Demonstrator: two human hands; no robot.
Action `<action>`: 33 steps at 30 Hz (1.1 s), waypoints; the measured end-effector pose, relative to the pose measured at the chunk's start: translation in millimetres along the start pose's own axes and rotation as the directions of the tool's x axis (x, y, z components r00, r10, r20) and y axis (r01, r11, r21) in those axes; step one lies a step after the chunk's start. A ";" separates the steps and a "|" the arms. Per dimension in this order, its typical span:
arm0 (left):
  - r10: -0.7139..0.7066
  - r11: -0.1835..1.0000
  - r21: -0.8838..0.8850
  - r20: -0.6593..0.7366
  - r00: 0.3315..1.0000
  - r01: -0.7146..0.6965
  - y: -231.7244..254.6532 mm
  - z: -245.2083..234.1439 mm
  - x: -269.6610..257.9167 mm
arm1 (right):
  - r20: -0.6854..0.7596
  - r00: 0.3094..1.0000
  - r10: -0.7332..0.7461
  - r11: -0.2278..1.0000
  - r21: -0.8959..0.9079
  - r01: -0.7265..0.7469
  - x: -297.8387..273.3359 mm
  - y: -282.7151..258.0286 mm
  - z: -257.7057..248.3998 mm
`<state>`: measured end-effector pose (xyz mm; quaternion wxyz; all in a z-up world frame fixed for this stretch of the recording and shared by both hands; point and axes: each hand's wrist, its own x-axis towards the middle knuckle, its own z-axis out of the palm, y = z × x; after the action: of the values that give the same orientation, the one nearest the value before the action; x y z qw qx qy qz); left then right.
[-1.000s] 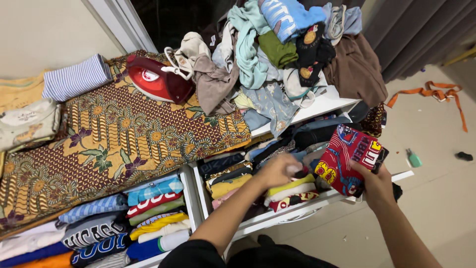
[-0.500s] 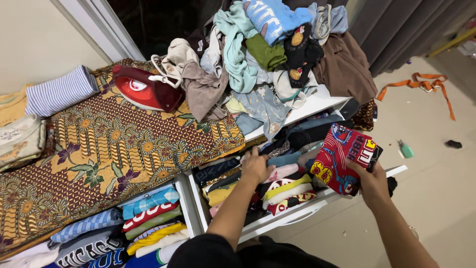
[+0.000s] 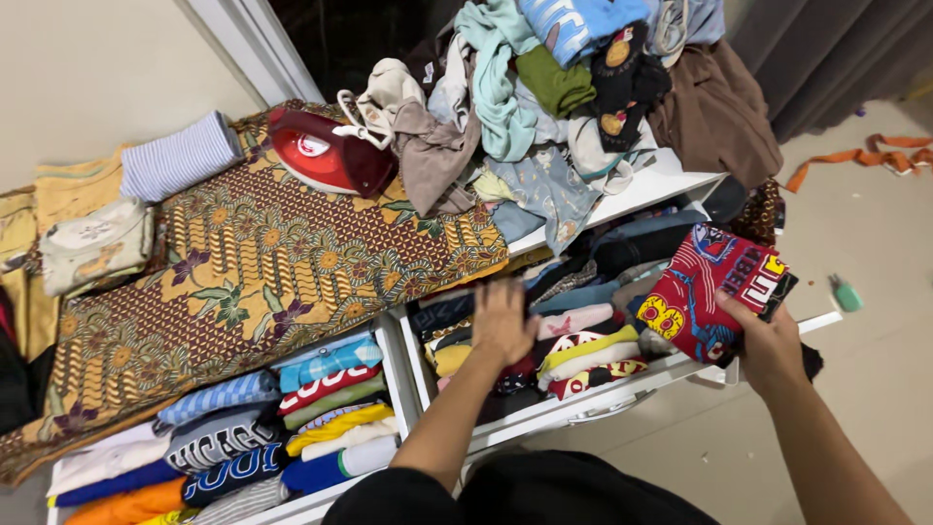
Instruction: The person sorts through a pile of clothing on an ironing board, folds items by hand including shirts and pants, and organizes them into drawers. They briefly use an iron to press one item before placing it into a drawer.
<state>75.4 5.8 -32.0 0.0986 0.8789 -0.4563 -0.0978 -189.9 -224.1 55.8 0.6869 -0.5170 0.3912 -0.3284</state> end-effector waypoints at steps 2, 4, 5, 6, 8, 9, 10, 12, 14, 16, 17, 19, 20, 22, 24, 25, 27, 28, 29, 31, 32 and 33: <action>-0.163 0.986 0.026 -0.057 0.985 0.165 -15.8 -12.4 -8.9 | 0.000 1.000 -0.010 1.000 -0.017 0.010 0.0 2.1 -0.2; -0.281 0.959 0.051 0.038 0.959 0.279 -42.1 -20.3 -10.0 | -0.004 0.999 -0.034 0.999 -0.042 0.033 3.0 6.3 -2.4; -0.317 0.948 0.046 0.125 0.940 0.314 -56.7 -20.0 -13.3 | -0.007 0.999 -0.033 0.998 -0.045 0.033 3.6 8.7 -4.0; -0.348 0.937 0.044 0.207 0.914 0.346 -70.7 -19.1 -11.7 | -0.010 0.999 -0.036 0.998 -0.046 0.036 5.8 9.9 -4.7; -0.364 0.929 0.035 0.256 0.896 0.368 -94.1 -15.2 -2.7 | -0.022 0.999 -0.035 0.998 -0.058 0.033 7.7 10.4 -6.6; -0.372 0.925 0.030 0.279 0.885 0.379 -99.9 -12.1 1.0 | -0.031 0.999 -0.029 0.997 -0.068 0.027 8.3 10.5 -6.6; -0.365 0.928 0.035 0.273 0.890 0.370 -101.5 -7.7 -0.7 | -0.039 0.999 -0.018 0.997 -0.079 0.015 7.0 11.4 -6.6; -0.354 0.934 0.047 0.257 0.899 0.354 -99.3 -5.4 -6.6 | -0.040 0.999 -0.004 0.997 -0.082 0.001 6.3 11.5 -6.1; -0.307 0.951 0.078 0.127 0.943 0.299 -91.0 -8.0 -17.5 | -0.037 0.999 -0.009 0.997 -0.083 0.006 6.5 11.6 -4.7; -0.262 0.958 0.133 0.036 0.964 0.255 -84.8 -13.5 -28.4 | -0.034 0.999 -0.035 0.996 -0.084 0.032 7.1 11.6 -4.7; -0.245 0.956 0.170 0.012 0.969 0.240 -83.2 -15.3 -32.6 | -0.036 0.999 -0.029 0.996 -0.082 0.026 7.6 12.0 -4.8; -0.232 0.946 0.237 0.008 0.973 0.223 -83.3 -17.1 -33.5 | -0.046 0.999 -0.018 0.997 -0.077 0.014 8.2 12.8 -5.1; -0.239 0.938 0.265 0.032 0.970 0.222 -84.9 -16.2 -32.7 | -0.040 0.999 -0.026 0.997 -0.068 0.023 8.0 12.9 -5.7; -0.302 0.929 0.259 0.120 0.946 0.264 -89.4 -13.7 -25.0 | -0.025 0.999 -0.040 0.998 -0.052 0.038 7.2 13.6 -5.1; -0.393 0.915 0.199 0.255 0.883 0.350 -95.4 -14.7 -8.6 | -0.044 0.999 -0.024 0.998 -0.051 0.021 6.2 13.0 -3.0; -0.370 0.924 0.185 0.221 0.903 0.333 -99.7 -16.7 -1.9 | -0.053 0.998 -0.016 0.999 -0.049 0.013 6.2 11.9 -1.1; -0.321 0.942 0.158 0.160 0.934 0.296 -104.5 -20.6 5.9 | -0.045 0.999 -0.012 0.998 -0.070 0.009 2.8 8.0 0.2; -0.310 0.950 0.097 0.179 0.934 0.297 -104.8 -23.8 9.0 | -0.040 0.999 -0.012 0.997 -0.078 0.009 1.4 5.9 1.6; -0.299 0.954 0.035 0.198 0.934 0.298 -105.8 -28.4 11.6 | -0.038 0.999 -0.009 0.996 -0.089 0.005 -0.3 3.4 2.7; -0.293 0.941 -0.094 0.251 0.923 0.325 -107.4 -38.0 20.0 | -0.035 0.999 0.001 0.994 -0.106 -0.005 -4.6 -0.6 5.9; -0.296 0.923 -0.160 0.285 0.912 0.350 -109.2 -41.7 25.0 | -0.052 0.998 0.020 0.991 -0.131 -0.026 -6.1 -2.4 7.5; -0.296 0.900 -0.224 0.318 0.901 0.375 -111.2 -42.4 26.6 | -0.069 0.997 0.038 0.987 -0.155 -0.048 -7.3 -4.1 8.6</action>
<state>188.5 50.2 -22.5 0.1387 0.8994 -0.2874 -0.2986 -186.0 -215.0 62.6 0.6378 -0.5496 0.4494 -0.2986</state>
